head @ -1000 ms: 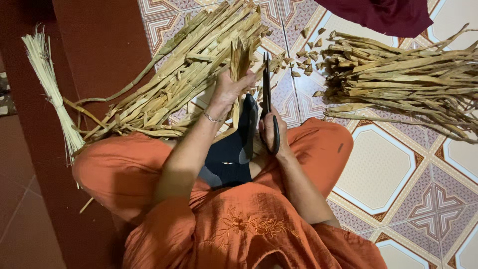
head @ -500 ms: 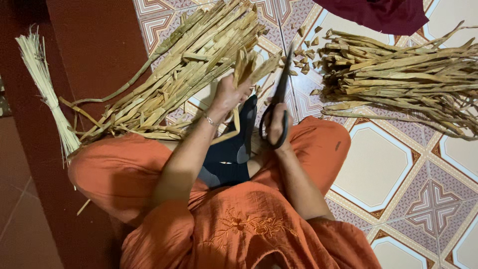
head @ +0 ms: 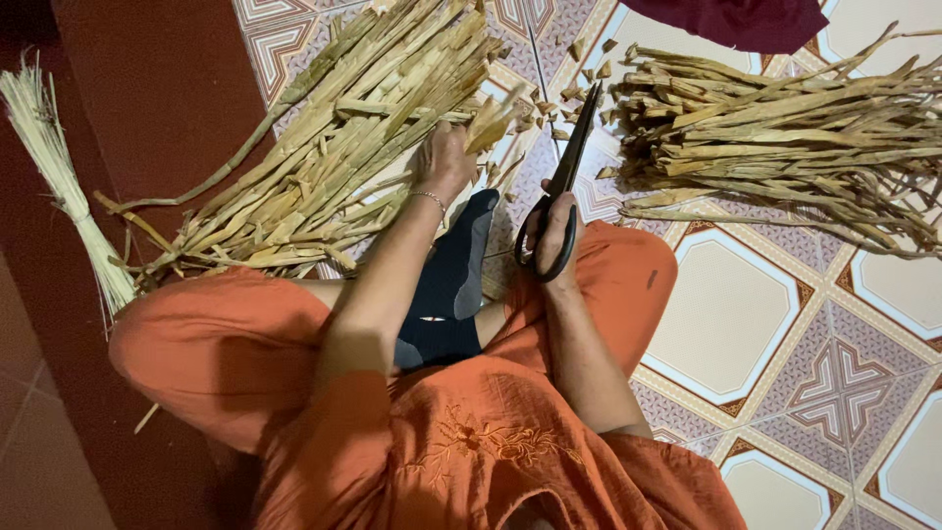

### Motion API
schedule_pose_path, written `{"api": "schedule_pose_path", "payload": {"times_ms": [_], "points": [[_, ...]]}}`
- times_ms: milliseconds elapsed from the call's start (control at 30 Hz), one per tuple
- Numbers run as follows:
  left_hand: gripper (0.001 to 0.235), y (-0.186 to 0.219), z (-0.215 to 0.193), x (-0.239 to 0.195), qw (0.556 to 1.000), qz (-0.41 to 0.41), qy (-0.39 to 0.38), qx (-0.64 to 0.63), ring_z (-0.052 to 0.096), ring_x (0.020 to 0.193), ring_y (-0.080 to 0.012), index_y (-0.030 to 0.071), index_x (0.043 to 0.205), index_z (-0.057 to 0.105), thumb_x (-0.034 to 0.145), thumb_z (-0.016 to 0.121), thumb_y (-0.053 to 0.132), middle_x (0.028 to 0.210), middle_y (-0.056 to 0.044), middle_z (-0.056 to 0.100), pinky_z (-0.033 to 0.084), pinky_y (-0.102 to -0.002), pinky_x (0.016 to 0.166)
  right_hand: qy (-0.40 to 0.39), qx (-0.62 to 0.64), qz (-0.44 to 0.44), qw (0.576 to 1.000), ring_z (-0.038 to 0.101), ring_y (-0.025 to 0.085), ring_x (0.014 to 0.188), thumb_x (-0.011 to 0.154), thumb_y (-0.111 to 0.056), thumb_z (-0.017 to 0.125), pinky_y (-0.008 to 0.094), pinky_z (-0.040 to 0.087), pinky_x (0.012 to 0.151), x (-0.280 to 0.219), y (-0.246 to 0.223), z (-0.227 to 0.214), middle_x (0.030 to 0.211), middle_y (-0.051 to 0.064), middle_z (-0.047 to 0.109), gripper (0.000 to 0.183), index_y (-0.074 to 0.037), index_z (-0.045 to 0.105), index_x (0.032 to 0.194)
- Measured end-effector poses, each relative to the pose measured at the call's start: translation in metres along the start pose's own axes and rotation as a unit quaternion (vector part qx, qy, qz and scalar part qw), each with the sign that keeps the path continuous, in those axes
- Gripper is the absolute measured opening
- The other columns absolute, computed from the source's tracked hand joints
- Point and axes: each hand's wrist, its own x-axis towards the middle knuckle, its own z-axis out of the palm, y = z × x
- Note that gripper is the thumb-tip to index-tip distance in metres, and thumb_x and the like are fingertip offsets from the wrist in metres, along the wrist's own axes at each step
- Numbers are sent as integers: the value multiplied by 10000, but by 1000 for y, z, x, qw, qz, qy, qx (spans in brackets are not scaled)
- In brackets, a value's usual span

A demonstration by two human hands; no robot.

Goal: The person sits cross-legged on a tiled floor and uses scissors to cut dried plant stalks into shorter pieces. They repeatedly pick up stalks, align them, cut them, and place the cut pieces into a growing pile on the floor.

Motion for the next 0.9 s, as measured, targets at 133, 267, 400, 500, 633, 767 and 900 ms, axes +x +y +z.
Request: {"api": "schedule_pose_path", "payload": {"times_ms": [133, 267, 400, 500, 633, 767, 900], "points": [[314, 11, -39, 6, 985, -114, -69, -112, 685, 801, -277, -21, 955, 670, 898, 811, 254, 914, -164, 675, 565, -407, 706, -27, -21, -13, 999, 437, 97, 487, 1100, -522, 342, 251, 372, 470, -1, -2, 3, 615, 11, 510, 650, 44, 544, 1347], [182, 32, -100, -15, 851, -176, -108, -483, 718, 699, -142, 1, 1055, 659, 945, 685, 144, 882, -116, 751, 608, -297, 628, -87, -9, -39, 995, 478, 95, 567, 1117, -515, 350, 240, 421, 538, -2, -12, 13, 737, 23, 552, 650, 40, 514, 1412], [178, 52, -148, -42, 821, -107, -100, -552, 709, 694, -132, 1, 1092, 651, 975, 668, 134, 864, -93, 739, 607, -291, 631, -159, 17, -36, 987, 484, 69, 654, 1097, -534, 345, 218, 410, 560, -3, -31, 28, 854, 9, 560, 692, 19, 431, 1505], [198, 63, -172, -55, 808, -92, -76, -577, 689, 679, -138, -5, 1095, 658, 979, 675, 155, 840, -95, 735, 598, -296, 623, -192, -25, -80, 978, 490, 61, 647, 1075, -566, 334, 207, 391, 541, -6, -48, 40, 853, 8, 578, 739, 12, 408, 1530], [198, 66, -198, -65, 805, -77, -74, -583, 710, 689, -158, -5, 1065, 668, 988, 681, 178, 811, -112, 739, 621, -307, 631, -206, -78, -142, 965, 501, 67, 651, 1098, -606, 326, 209, 404, 574, -9, -68, 56, 841, 9, 573, 761, 20, 433, 1516], [187, 66, -211, -74, 778, -98, -61, -617, 691, 662, -149, 8, 1027, 690, 971, 688, 186, 792, -103, 724, 588, -288, 593, -206, -98, -153, 962, 494, 71, 633, 1075, -641, 317, 215, 400, 553, -16, -79, 65, 826, 13, 575, 809, 25, 436, 1520], [196, 62, -215, -80, 758, -103, -40, -642, 655, 634, -136, 13, 1018, 704, 972, 686, 202, 773, -92, 709, 551, -270, 573, -225, -82, -146, 960, 475, 76, 624, 1064, -646, 310, 224, 375, 530, -22, -85, 73, 833, 17, 577, 820, 27, 436, 1514]]}}
